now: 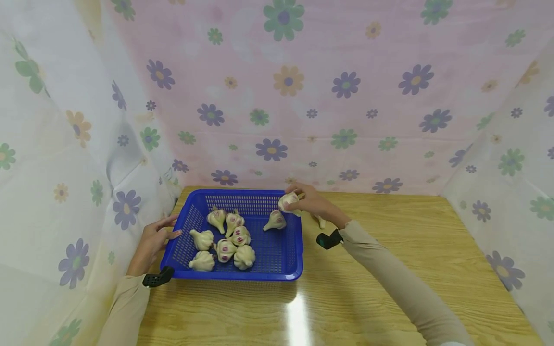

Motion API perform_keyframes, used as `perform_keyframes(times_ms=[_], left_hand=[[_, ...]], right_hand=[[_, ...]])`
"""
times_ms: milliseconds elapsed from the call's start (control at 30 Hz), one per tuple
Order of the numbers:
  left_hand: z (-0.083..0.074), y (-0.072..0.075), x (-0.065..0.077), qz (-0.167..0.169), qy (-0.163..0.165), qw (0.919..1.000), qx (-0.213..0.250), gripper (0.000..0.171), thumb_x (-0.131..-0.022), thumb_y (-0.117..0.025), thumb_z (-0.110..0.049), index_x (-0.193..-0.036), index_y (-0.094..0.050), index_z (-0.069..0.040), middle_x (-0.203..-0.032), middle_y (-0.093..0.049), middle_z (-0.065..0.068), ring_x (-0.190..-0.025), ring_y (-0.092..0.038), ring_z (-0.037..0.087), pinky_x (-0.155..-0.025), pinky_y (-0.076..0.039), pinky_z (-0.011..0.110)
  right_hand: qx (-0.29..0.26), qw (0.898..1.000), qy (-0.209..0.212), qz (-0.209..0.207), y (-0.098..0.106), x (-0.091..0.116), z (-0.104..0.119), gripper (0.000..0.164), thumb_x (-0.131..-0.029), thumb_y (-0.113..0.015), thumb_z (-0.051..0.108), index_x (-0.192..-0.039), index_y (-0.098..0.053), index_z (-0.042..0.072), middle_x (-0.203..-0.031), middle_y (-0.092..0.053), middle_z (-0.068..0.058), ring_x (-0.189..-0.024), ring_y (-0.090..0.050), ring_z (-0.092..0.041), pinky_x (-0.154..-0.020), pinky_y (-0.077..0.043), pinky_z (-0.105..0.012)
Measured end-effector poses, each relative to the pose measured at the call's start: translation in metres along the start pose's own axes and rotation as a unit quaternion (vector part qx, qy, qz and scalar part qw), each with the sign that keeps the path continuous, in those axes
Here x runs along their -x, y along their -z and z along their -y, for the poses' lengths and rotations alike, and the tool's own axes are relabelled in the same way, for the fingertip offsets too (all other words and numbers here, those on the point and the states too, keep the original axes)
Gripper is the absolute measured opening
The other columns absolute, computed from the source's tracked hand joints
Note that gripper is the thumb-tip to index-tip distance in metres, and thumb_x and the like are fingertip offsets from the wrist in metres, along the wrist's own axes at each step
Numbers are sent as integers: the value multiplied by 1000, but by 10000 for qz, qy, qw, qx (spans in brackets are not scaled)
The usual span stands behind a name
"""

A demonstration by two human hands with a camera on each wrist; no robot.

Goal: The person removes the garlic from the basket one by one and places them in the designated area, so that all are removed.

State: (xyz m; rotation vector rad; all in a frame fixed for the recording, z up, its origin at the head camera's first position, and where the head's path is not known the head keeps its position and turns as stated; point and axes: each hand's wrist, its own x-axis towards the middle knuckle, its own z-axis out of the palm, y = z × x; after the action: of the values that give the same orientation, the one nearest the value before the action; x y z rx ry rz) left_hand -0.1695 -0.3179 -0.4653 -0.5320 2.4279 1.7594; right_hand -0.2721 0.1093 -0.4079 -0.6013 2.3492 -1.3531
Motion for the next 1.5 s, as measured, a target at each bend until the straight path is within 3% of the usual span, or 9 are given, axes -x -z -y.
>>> perform_keyframes(times_ms=[233, 433, 700, 1100, 1500], left_hand=[[0, 0, 1, 12, -9, 10000, 20, 62, -88, -63, -6, -145, -39, -9, -135, -41, 17, -88, -57, 12, -75, -53, 30], [0, 1, 1, 6, -4, 10000, 58, 62, -87, -64, -6, -144, -40, -9, -135, -41, 17, -87, -57, 10, -74, -53, 30], [1, 1, 0, 13, -14, 10000, 53, 62, -87, -63, -6, -144, -40, -8, -134, -42, 17, -87, -57, 10, -73, -53, 30], [-1, 0, -1, 15, 67, 9999, 137, 62, -86, -64, -4, -144, -40, -8, -134, -42, 17, -84, -58, 9, -71, -53, 29], [0, 0, -1, 37, 52, 9999, 143, 63, -86, -64, -4, -144, -39, -8, -133, -42, 17, -81, -59, 9, -70, -53, 29]], right_hand=[[-60, 9998, -211, 17, 9, 7, 7, 50, -86, -69, 19, -131, -50, 8, -127, -46, -20, -106, -50, -32, -78, -47, -40], [-57, 9996, -272, -60, 15, 6, -5, 50, -86, -70, 24, -129, -51, 7, -125, -47, -16, -108, -49, -31, -81, -47, -44], [-72, 9994, -310, -127, 22, 10, -11, 51, -86, -70, 26, -129, -52, 7, -124, -48, -16, -105, -48, -30, -73, -48, -38], [-41, 9990, -409, -176, 37, 19, -18, 55, -88, -68, 27, -134, -46, 5, -137, -39, -19, -123, -38, -37, -86, -45, -49], [-155, 9978, -562, -332, 51, 29, -32, 56, -87, -69, 27, -133, -46, 5, -135, -39, -20, -119, -42, -36, -89, -45, -50]])
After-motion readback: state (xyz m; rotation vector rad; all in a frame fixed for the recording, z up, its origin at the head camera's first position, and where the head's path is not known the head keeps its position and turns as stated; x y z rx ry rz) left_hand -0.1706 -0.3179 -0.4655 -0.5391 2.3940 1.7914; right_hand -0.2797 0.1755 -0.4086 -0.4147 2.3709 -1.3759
